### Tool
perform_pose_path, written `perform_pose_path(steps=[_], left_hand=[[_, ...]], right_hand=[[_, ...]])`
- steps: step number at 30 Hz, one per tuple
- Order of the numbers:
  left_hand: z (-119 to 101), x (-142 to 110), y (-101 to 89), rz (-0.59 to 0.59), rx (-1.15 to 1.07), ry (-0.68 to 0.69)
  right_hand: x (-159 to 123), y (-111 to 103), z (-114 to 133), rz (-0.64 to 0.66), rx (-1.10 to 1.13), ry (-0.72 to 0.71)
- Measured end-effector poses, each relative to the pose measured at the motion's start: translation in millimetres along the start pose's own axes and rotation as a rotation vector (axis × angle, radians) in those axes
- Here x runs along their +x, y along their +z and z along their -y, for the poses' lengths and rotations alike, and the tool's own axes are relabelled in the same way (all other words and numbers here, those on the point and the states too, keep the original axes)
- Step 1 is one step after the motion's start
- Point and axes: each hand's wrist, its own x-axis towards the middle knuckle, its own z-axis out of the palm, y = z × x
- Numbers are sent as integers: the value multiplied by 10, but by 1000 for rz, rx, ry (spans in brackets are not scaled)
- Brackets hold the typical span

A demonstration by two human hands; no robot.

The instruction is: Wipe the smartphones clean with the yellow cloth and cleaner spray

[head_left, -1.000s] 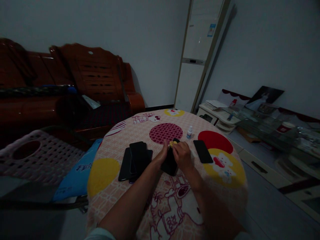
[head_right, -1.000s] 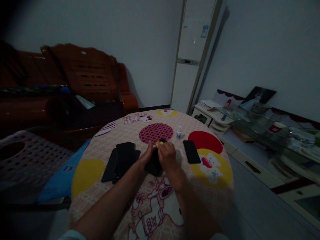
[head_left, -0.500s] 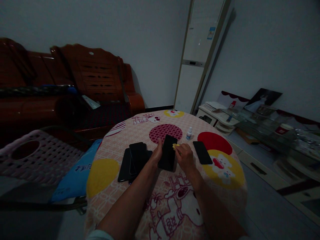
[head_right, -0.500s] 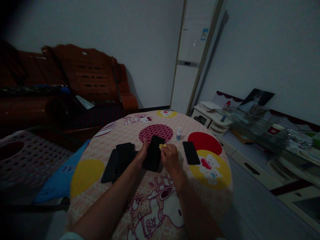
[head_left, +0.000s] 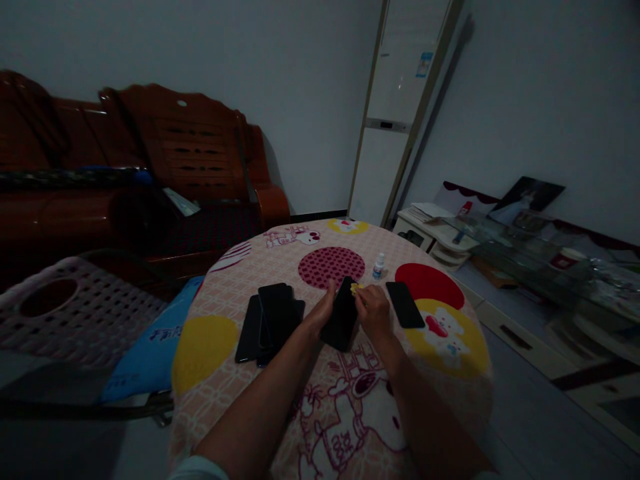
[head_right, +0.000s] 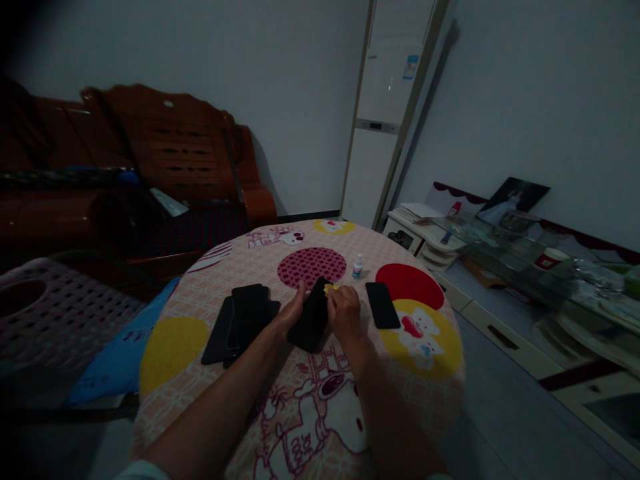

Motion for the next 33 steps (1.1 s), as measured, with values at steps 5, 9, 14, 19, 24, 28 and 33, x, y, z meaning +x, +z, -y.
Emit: perform_pose_path(steps=[5, 9, 14, 19, 24, 28, 33], left_hand=[[-94, 2, -58, -113, -28, 49], [-229, -68, -76, -169, -101, 53], [-297, -91, -85, -206, -145, 136], [-214, -70, -52, -170, -182, 121], [-214, -47, -86, -177, -243, 137], [-329, -94, -144, -181, -239, 136], [-406, -117, -174, -204, -245, 162]], right_hand=[[-47, 73, 353, 154, 144, -147], [-83, 64, 582, 284, 198, -300], [-93, 56, 634, 330, 225, -383], [-77, 102, 542, 237, 194, -227], [-83, 84, 579, 260, 231, -299], [-72, 57, 541, 267, 236, -302], [-50, 40, 409, 200, 204, -216]])
